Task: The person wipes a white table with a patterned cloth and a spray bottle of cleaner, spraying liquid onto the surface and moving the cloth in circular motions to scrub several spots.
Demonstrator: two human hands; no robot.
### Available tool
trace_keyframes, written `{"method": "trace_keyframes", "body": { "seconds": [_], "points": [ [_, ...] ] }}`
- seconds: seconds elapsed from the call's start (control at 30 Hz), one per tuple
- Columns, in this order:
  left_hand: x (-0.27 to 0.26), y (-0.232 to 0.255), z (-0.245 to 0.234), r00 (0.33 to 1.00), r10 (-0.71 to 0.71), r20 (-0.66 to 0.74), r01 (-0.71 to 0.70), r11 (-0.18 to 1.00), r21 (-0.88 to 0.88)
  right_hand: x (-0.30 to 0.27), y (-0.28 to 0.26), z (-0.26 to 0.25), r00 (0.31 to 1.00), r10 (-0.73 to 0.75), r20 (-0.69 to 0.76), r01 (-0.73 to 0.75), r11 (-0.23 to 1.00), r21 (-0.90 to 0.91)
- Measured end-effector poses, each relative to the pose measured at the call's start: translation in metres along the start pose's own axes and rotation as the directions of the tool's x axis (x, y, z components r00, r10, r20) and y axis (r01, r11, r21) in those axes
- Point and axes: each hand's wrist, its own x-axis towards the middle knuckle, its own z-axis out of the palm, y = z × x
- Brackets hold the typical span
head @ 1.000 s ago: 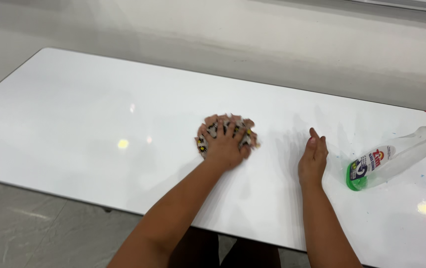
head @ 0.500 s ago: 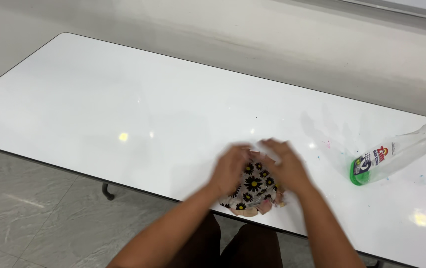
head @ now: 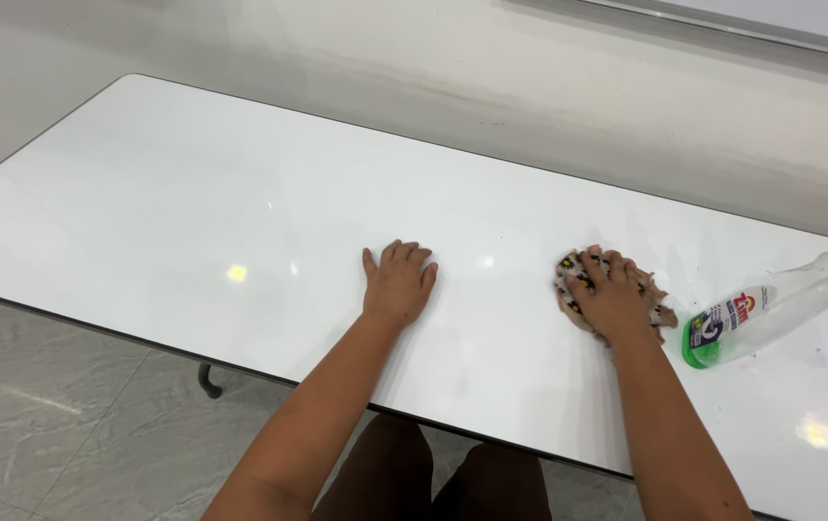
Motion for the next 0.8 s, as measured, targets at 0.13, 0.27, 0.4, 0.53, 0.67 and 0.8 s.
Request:
{"method": "trace_keyframes", "body": {
  "seconds": [0.13,0.27,0.4,0.53,0.67,0.8],
  "points": [
    [-0.001,0.002,0.0,1.0,0.007,0.026,-0.008,1.0,0.029,-0.018,-0.012,0.008,0.985,-0.168,-0.034,0.164,0.98,-0.112],
    [0.0,0.003,0.002,1.0,0.016,0.016,-0.016,0.999,0.049,-0.131,-0.057,-0.011,0.921,-0.332,0.203,0.351,0.934,-0.062],
    [-0.001,-0.001,0.008,0.999,0.037,-0.019,-0.036,0.997,0.062,-0.174,-0.048,-0.038,0.852,-0.489,0.185,0.46,0.869,0.182],
    [0.0,-0.002,0.011,0.996,0.068,-0.049,-0.066,0.997,0.031,-0.108,-0.017,-0.015,0.922,-0.369,0.112,0.364,0.929,0.067],
    [0.0,-0.003,0.012,0.996,0.069,-0.057,-0.066,0.997,0.051,-0.001,0.022,0.017,0.97,-0.232,-0.068,0.232,0.973,0.005],
    [0.001,-0.003,0.01,0.996,0.077,-0.046,-0.074,0.995,0.066,0.038,0.021,0.032,0.987,-0.125,-0.104,0.122,0.992,-0.037]
  ]
}}
